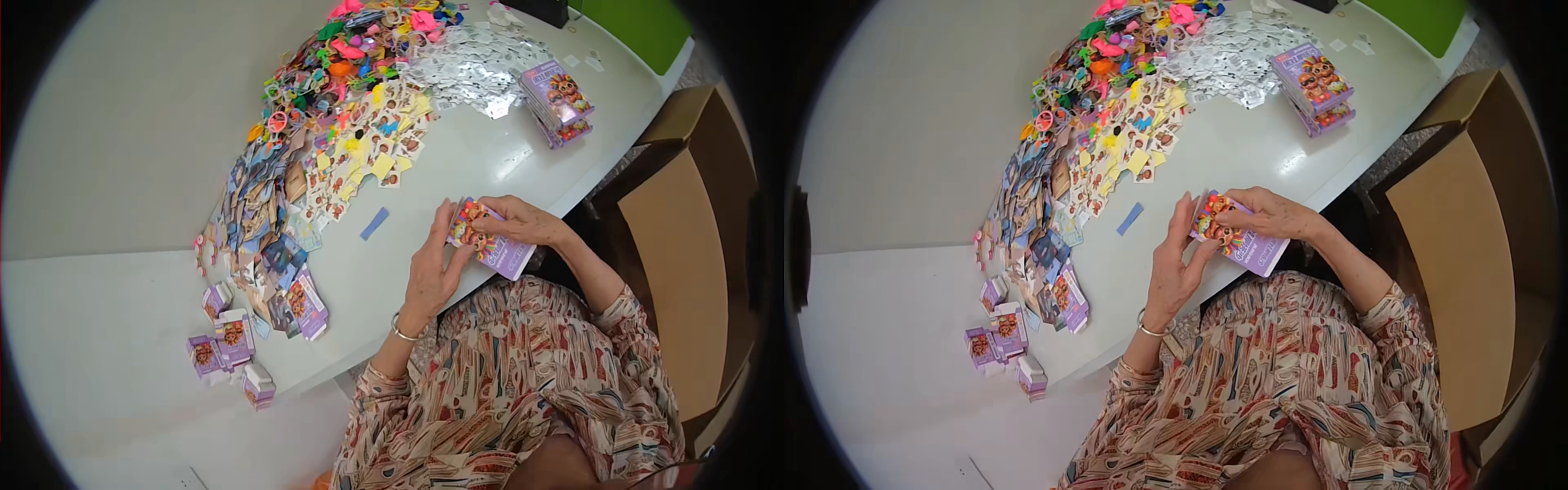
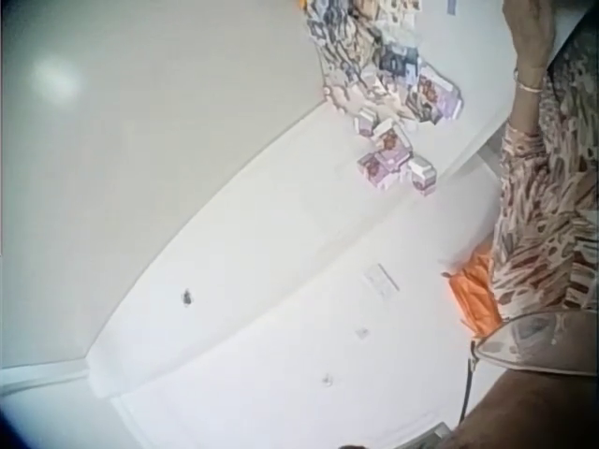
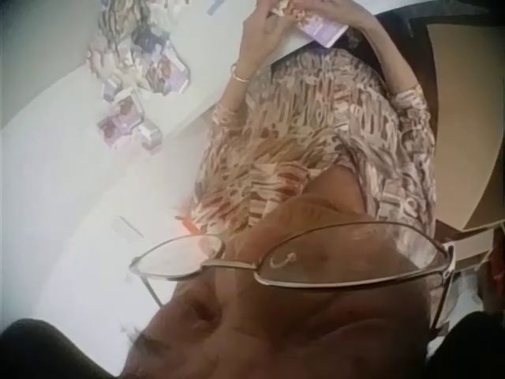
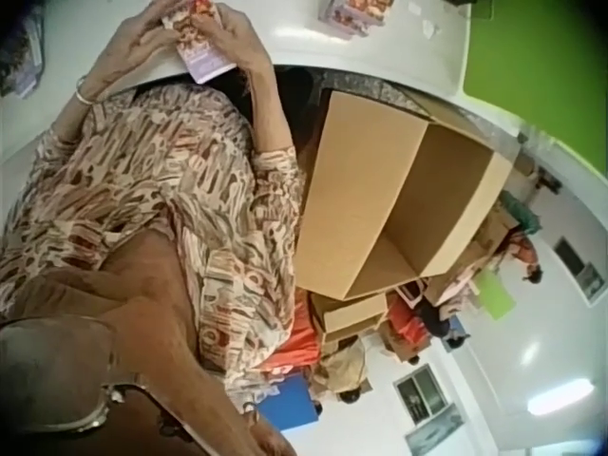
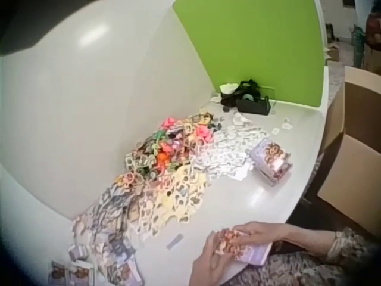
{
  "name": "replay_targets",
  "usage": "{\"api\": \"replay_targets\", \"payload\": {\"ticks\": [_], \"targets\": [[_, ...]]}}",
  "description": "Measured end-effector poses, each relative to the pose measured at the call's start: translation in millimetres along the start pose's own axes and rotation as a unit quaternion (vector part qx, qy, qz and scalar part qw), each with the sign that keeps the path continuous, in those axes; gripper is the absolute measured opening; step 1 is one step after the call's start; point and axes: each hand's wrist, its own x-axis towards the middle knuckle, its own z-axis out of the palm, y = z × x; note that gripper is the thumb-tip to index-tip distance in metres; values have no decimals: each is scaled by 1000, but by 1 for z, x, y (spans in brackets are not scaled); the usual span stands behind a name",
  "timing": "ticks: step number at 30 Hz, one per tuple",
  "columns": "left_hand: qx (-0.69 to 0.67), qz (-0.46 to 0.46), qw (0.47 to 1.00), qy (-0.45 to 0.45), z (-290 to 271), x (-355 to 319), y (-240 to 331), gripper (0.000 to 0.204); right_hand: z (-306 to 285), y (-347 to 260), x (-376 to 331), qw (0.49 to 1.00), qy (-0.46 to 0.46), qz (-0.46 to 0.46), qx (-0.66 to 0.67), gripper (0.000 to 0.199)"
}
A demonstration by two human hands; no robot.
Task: Packaging small toy cards and items into boxes at a workspace.
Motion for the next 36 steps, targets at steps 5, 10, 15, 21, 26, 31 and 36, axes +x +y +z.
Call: {"api": "replay_targets", "payload": {"ticks": [5, 10, 15, 21, 26, 31, 36], "targets": [[-364, -221, 903, 57, -7, 6, 10, 40, 7, 5, -1, 997, 21, -28, -62, 40], [-375, -272, 885, 43, -10, 12, 1, 27, 8, 1, -6, 992, 45, -23, -117, 41], [-365, -277, 886, 70, -8, 10, 0, 23, 9, -2, -9, 990, 44, -28, -128, 38], [-191, -202, 959, 64, -1, 0, -8, 24, 11, 2, -8, 985, 53, -58, -155, 34], [-2, -6, 997, 77, 13, -12, -1, 29, 12, -6, -8, 981, 46, -61, -178, 32], [-107, -160, 980, 53, 22, -24, 0, 36, 11, -4, -8, 979, 42, -86, -182, 30], [-241, -129, 954, 121, 30, -25, -18, 40, 14, -7, -4, 978, 71, -74, -180, 32]]}}
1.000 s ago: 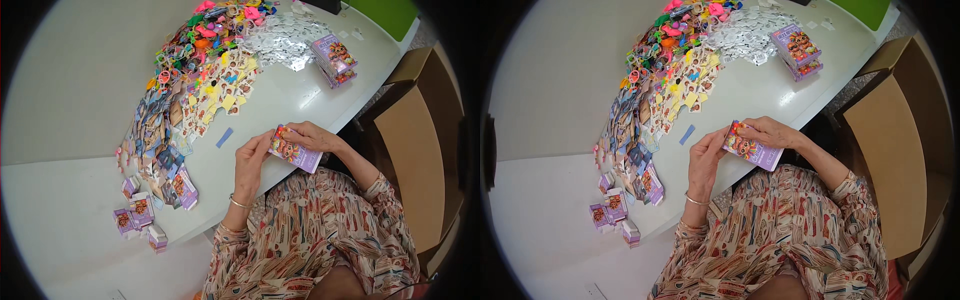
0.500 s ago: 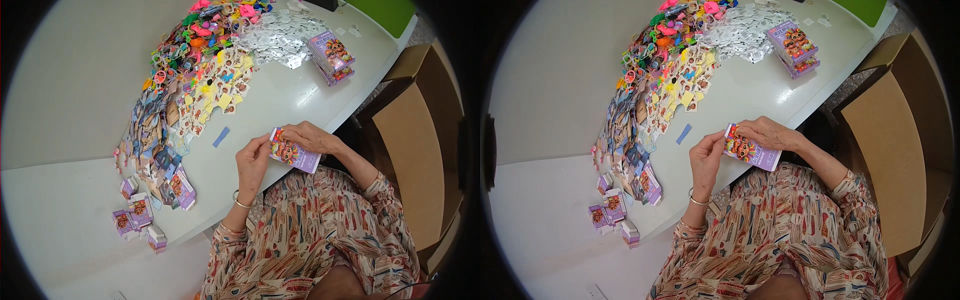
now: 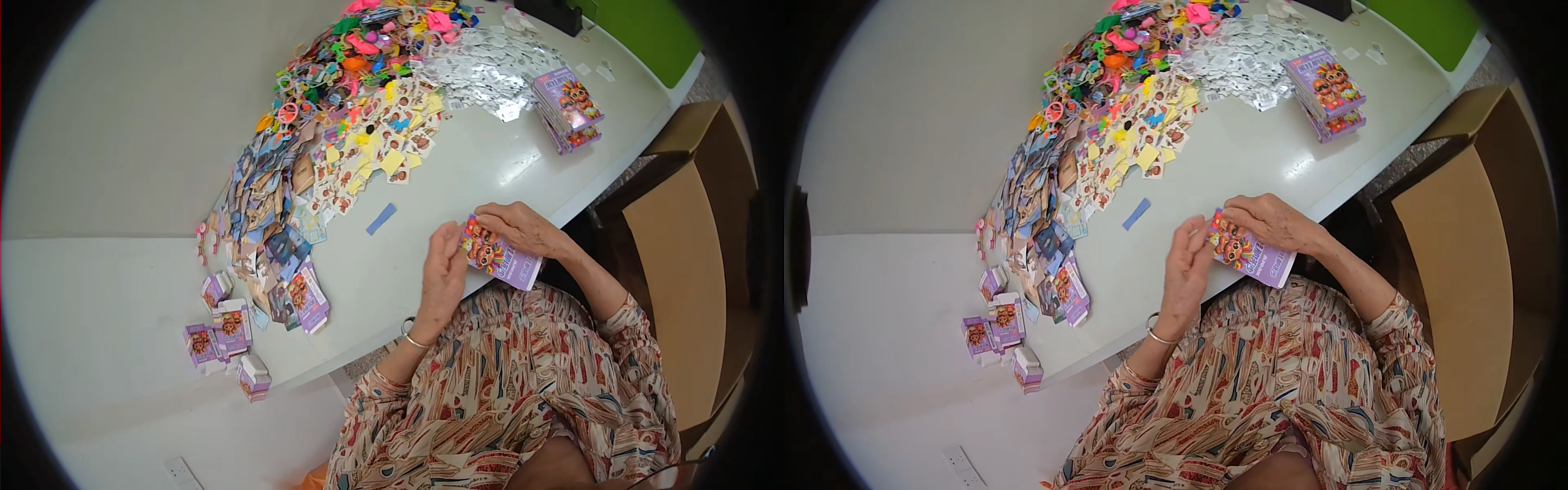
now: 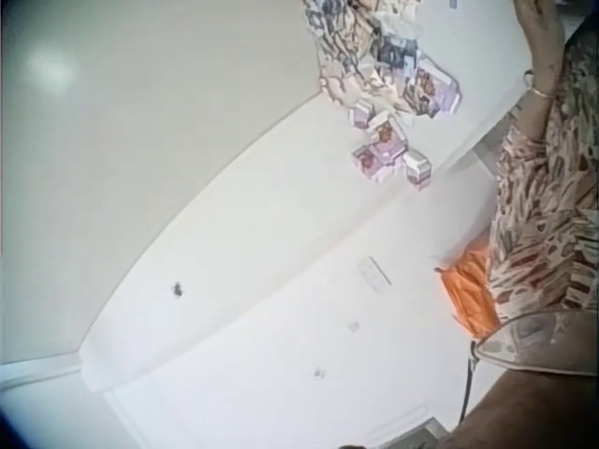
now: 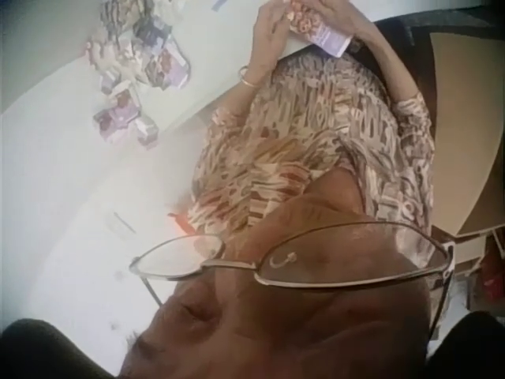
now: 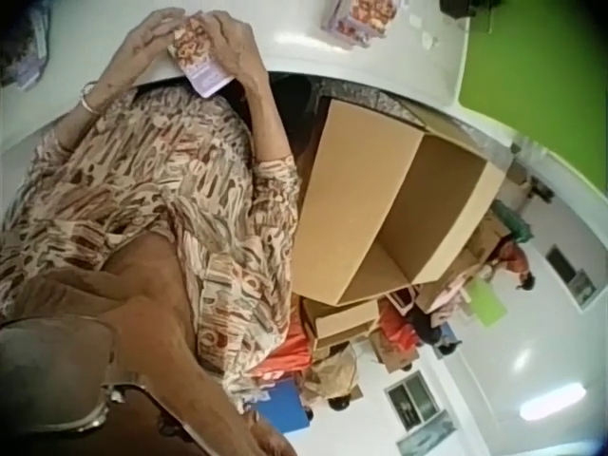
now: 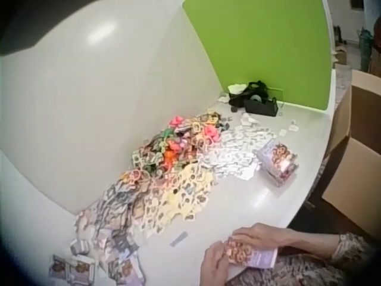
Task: Packaging small toy cards and items into boxes at a workspace.
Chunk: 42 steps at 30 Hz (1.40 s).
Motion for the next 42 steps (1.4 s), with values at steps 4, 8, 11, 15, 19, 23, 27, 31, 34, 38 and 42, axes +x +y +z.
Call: {"api": "replay_targets", "payload": {"ticks": [4, 8, 11, 15, 19, 23, 27, 31, 34, 38, 42], "targets": [[166, 20, 986, -14, 14, -9, 16, 35, -3, 1, 0, 998, 47, 10, -27, 29], [35, 23, 999, -2, 13, -2, 11, 30, -15, -18, 1, 994, -29, 97, -35, 37], [-213, -124, 967, -56, -17, 19, 24, 34, -20, -10, 5, 994, 18, 100, 50, 50], [-319, -157, 934, -17, -41, 30, 38, 34, -10, -15, 13, 964, 19, -141, 223, 81], [-322, -166, 929, -74, -22, 23, 39, 31, 39, -32, 22, 987, 102, -3, 127, 89], [-292, -176, 939, -47, -30, 15, 32, 32, 43, -22, 26, 995, 79, -28, 62, 84], [-300, -158, 939, -63, -29, 17, 37, 38, 38, -12, 25, 991, 103, -40, 71, 77], [-296, -169, 938, -68, -35, 21, 65, 36, 32, -5, 30, 942, 81, 4, 325, 59], [-319, -205, 921, -87, -37, 27, 58, 32, 35, 1, 33, 872, 67, -24, 484, 68], [-393, -266, 873, -113, -29, 29, 58, 31, 34, -4, 31, 859, 51, -32, 509, 72], [-378, -266, 879, -116, -25, 29, 58, 31, 32, -5, 30, 856, 52, -39, 513, 69]]}}
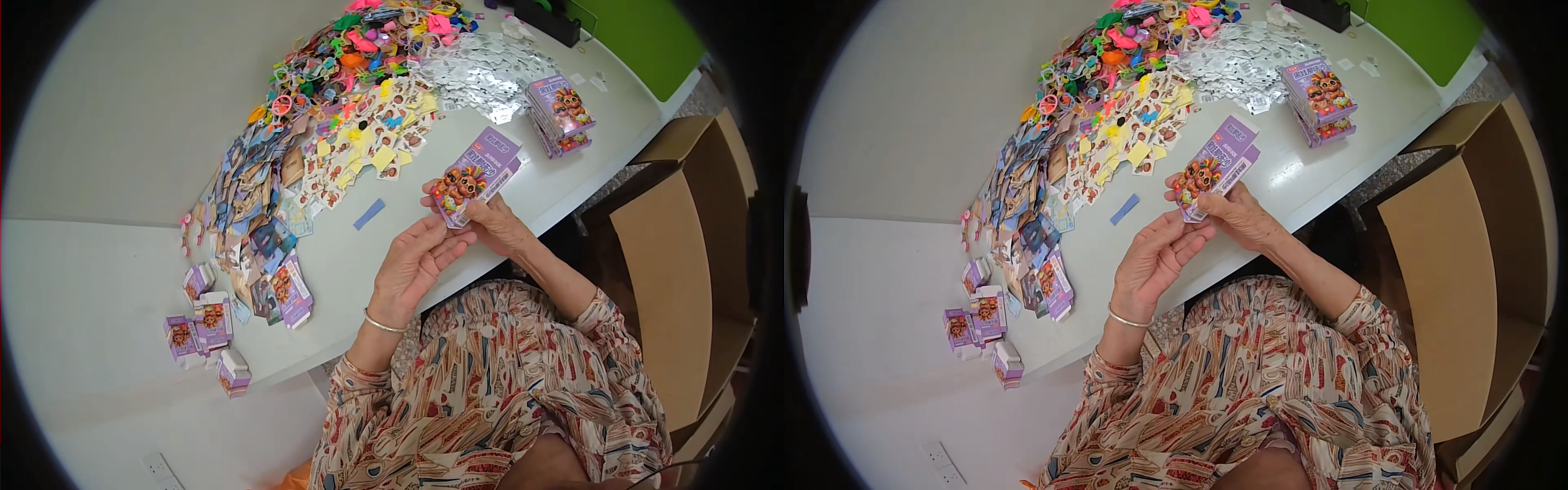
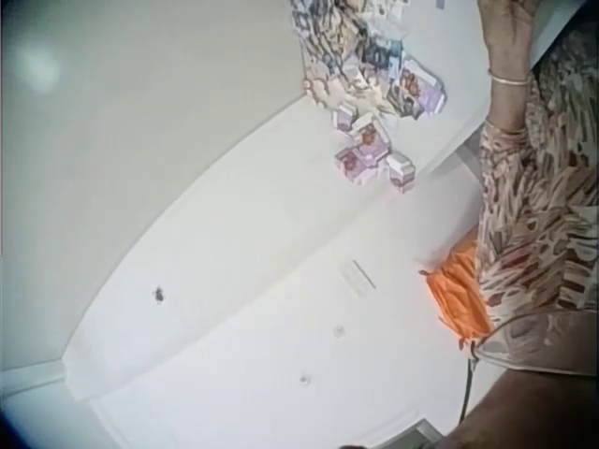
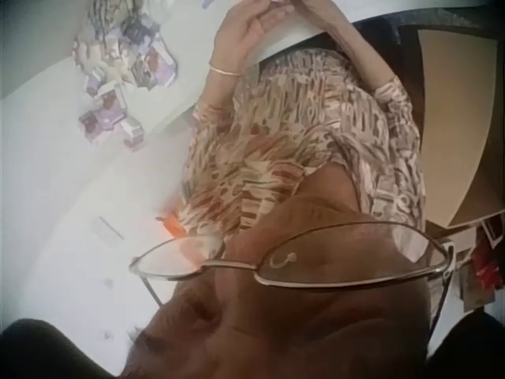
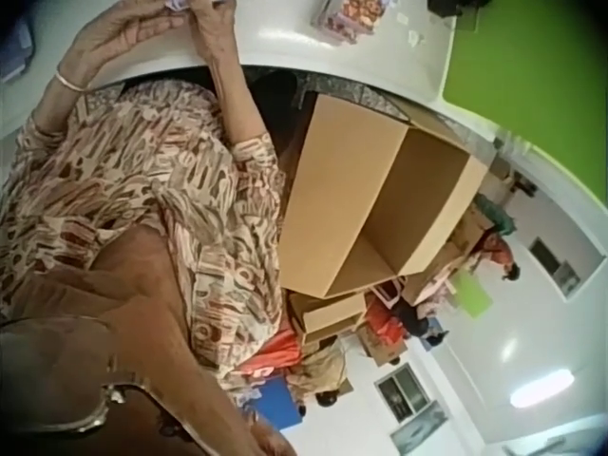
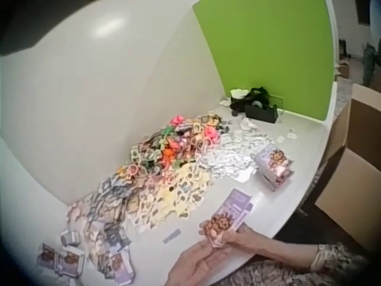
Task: Packaging small toy cards and items into boxes at a workspace.
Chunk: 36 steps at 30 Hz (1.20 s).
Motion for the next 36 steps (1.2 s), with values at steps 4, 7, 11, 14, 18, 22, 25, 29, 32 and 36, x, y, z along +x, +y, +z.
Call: {"api": "replay_targets", "payload": {"ticks": [4, 7, 11, 14, 18, 22, 25, 29, 32, 36], "targets": [[-16, 9, 1000, -5, 0, 2, -2, 33, -4, 1, 0, 1000, -3, -11, -5, 60], [-10, 24, 1000, 6, 9, -2, -1, 34, -6, 5, 0, 1000, 7, -26, 9, 59], [123, 105, 985, 51, 19, -6, -4, 37, -5, 9, -2, 1000, 13, -18, 17, 60], [170, 125, 975, 64, 21, -6, -5, 39, -7, 12, -2, 1000, 20, -4, 16, 60], [205, 148, 965, 71, 23, -6, -9, 39, -7, 15, -2, 999, 38, 3, -6, 75], [226, 157, 957, 87, 24, -4, -12, 38, -8, 17, -3, 999, 38, -4, -4, 75], [255, 174, 946, 102, 25, -3, -16, 38, -9, 19, -5, 999, 39, -2, -12, 75], [292, 211, 925, 118, 27, -6, -21, 36, -6, 20, -7, 999, 45, -4, -13, 73], [303, 220, 919, 125, 24, -3, -25, 36, -8, 22, -9, 999, 38, 3, -25, 72], [312, 222, 915, 125, 26, -2, -27, 35, -8, 25, -10, 998, 56, -35, 9, 56]]}}
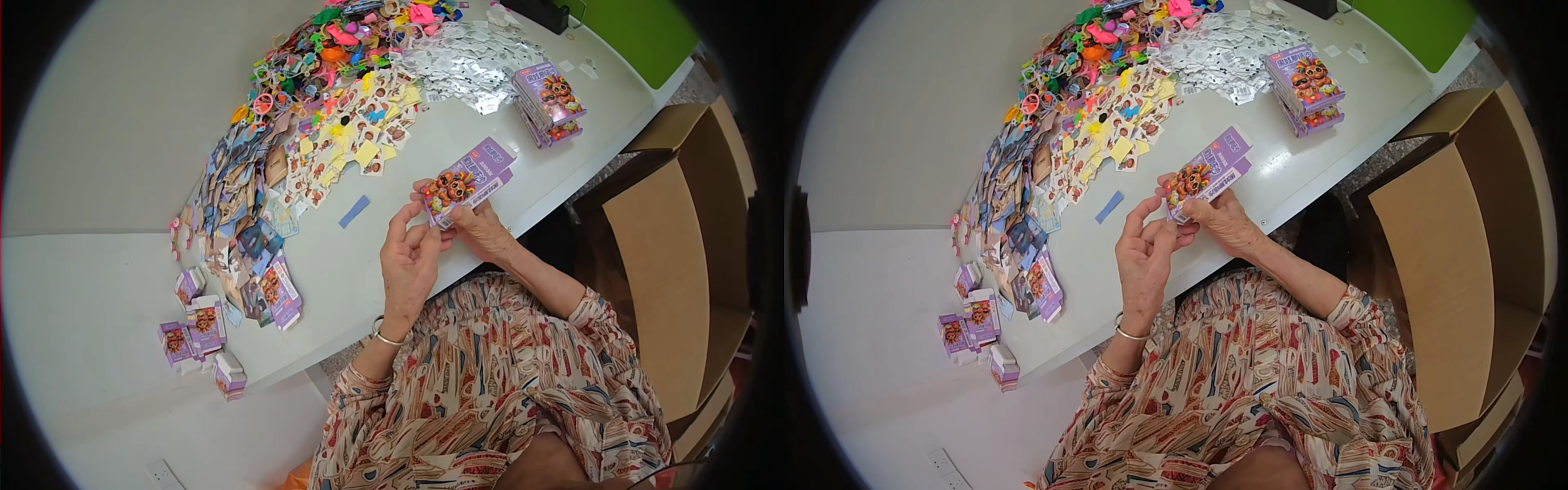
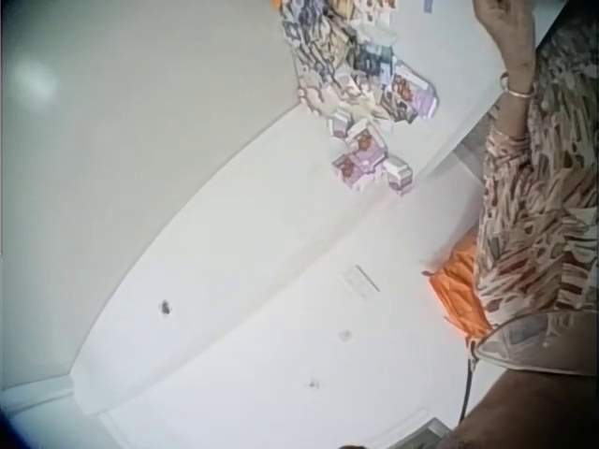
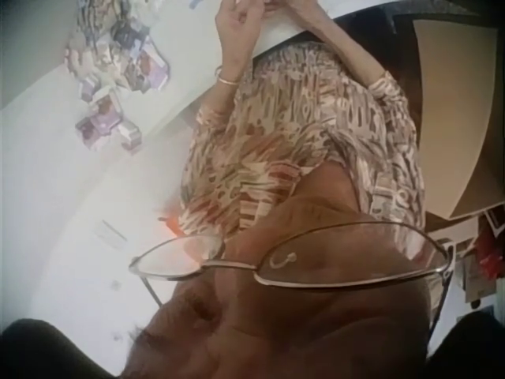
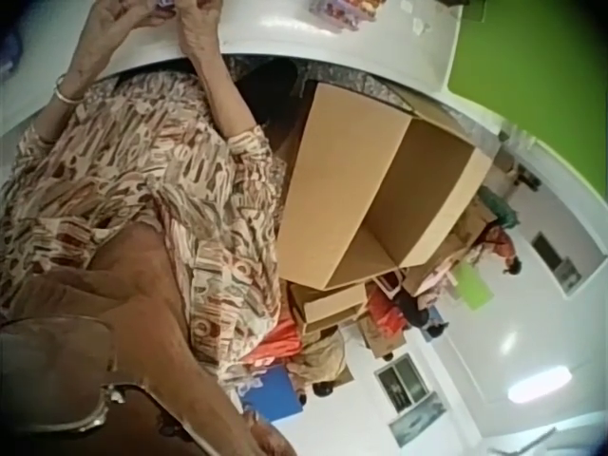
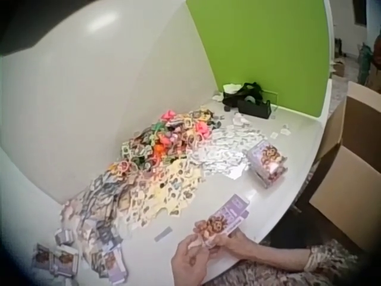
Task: Packaging small toy cards and items into boxes at a workspace.
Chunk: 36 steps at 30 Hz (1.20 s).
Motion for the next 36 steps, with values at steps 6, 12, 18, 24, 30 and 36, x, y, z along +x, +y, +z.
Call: {"api": "replay_targets", "payload": {"ticks": [6, 12, 18, 24, 30, 36], "targets": [[-53, -20, 998, -8, 1, 2, -3, 35, 5, -2, 0, 1000, 11, 5, -8, 62], [-101, -42, 994, 12, 5, -1, -6, 32, 6, -4, -4, 1000, 16, 9, -21, 67], [-62, -8, 998, 29, 5, -4, -10, 30, -1, 0, -6, 999, 8, 23, -24, 66], [-95, -41, 995, -7, -2, -7, -2, 30, -3, -4, -10, 999, 7, 9, -53, 61], [-218, -98, 970, -40, -12, -8, -7, 29, 2, -13, -13, 993, 4, -4, -120, 65], [-222, -106, 969, -27, -13, -7, -14, 30, 5, -14, -14, 994, 12, -26, -109, 59]]}}
